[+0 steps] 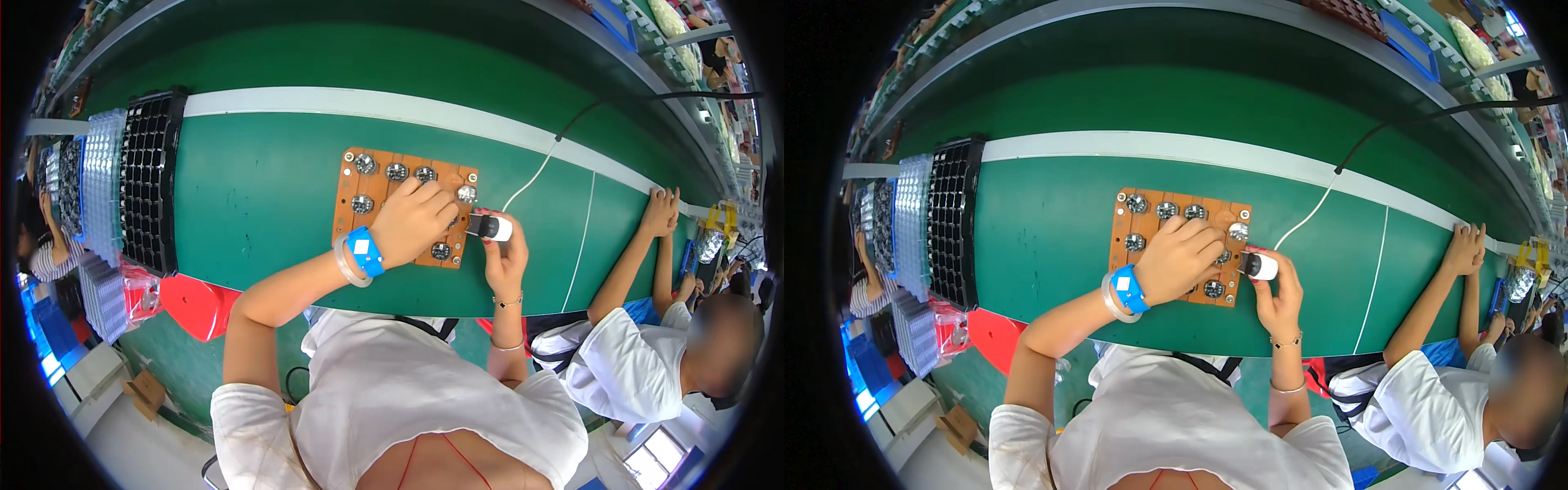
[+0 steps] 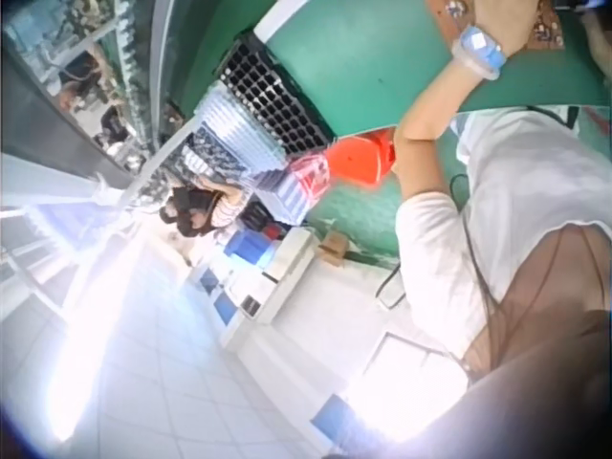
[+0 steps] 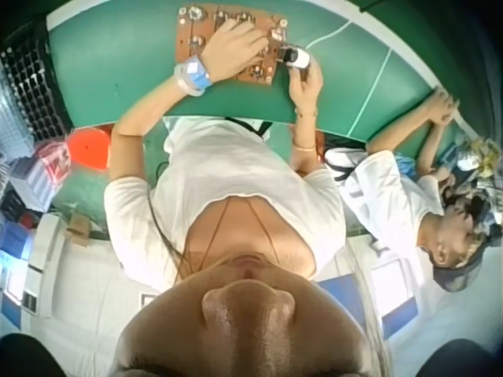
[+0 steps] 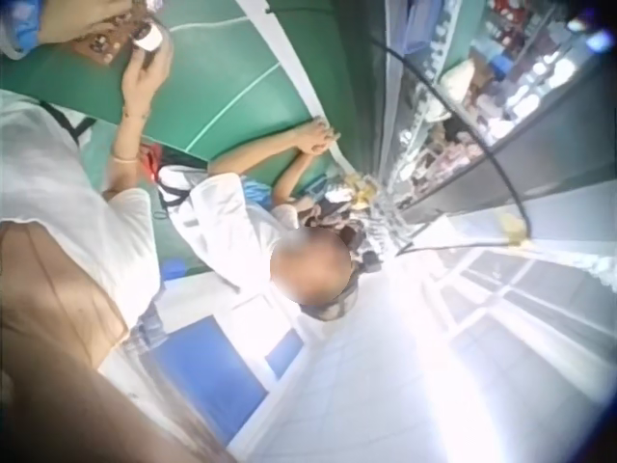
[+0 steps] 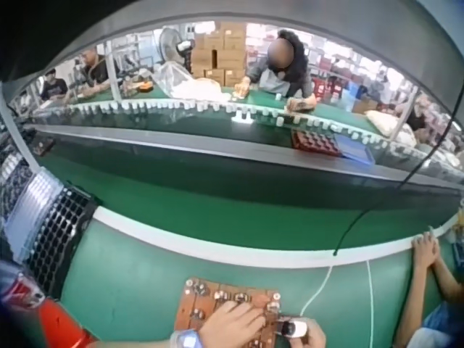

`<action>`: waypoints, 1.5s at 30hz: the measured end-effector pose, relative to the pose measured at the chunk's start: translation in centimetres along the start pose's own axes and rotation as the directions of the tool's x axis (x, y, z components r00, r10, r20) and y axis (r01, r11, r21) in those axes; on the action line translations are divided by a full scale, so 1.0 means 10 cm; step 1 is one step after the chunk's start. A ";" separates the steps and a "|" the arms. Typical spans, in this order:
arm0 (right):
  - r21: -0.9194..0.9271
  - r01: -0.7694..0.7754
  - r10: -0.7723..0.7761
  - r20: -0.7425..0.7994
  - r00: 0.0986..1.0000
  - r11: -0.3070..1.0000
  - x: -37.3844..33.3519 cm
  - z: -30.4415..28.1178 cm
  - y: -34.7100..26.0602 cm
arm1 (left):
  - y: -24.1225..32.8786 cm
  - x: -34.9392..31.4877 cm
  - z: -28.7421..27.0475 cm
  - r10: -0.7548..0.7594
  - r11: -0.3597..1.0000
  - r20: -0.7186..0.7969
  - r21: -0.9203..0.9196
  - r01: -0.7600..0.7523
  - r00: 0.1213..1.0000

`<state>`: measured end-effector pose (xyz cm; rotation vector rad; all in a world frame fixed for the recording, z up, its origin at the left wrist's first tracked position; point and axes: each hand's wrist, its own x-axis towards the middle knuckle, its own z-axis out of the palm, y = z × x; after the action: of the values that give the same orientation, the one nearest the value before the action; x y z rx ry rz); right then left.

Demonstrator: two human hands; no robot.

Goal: Test individual electronic components mounted on a wooden fixture using a handheld electronic tester.

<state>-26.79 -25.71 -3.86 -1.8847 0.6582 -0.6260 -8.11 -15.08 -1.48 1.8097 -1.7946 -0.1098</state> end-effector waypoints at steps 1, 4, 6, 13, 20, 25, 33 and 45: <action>-0.050 0.000 -0.001 -0.013 1.000 0.999 0.01 0.02 -0.02 | -0.02 0.00 0.03 0.035 0.999 0.008 0.026 -0.035 0.999; -0.065 0.029 -0.029 -0.007 1.000 0.997 0.04 0.07 -0.09 | -0.01 -0.02 0.08 0.015 0.999 0.062 -0.047 -0.012 0.998; -0.091 0.065 -0.065 0.010 0.998 0.994 0.06 0.09 -0.12 | 0.02 -0.02 0.08 0.026 0.995 0.025 -0.092 -0.024 0.999; -0.066 0.082 -0.080 0.032 0.996 0.994 0.06 0.11 -0.15 | 0.04 -0.03 0.05 -0.039 0.957 0.014 -0.289 0.041 0.999; -0.018 0.064 -0.063 0.010 0.998 0.998 0.05 0.12 -0.12 | 0.01 -0.04 0.05 -0.034 0.950 -0.023 -0.310 0.025 0.999; 0.313 -0.037 0.055 -0.047 0.997 0.949 0.00 0.13 -0.10 | 0.00 -0.04 0.01 -0.076 0.952 0.095 -0.291 0.101 0.993; 0.314 0.027 0.001 -0.088 0.996 0.949 0.01 0.01 -0.13 | -0.10 -0.15 -0.19 -0.053 0.998 0.023 -0.018 0.053 0.998; -0.088 0.230 -0.211 0.184 0.960 0.969 0.24 0.25 -0.39 | -0.12 -0.22 -0.25 -0.155 0.930 -0.012 -0.339 0.141 0.988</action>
<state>-22.74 -24.40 -0.88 -2.1058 0.3777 -0.5680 -6.11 -12.29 -0.66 1.6810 -1.5025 -0.4136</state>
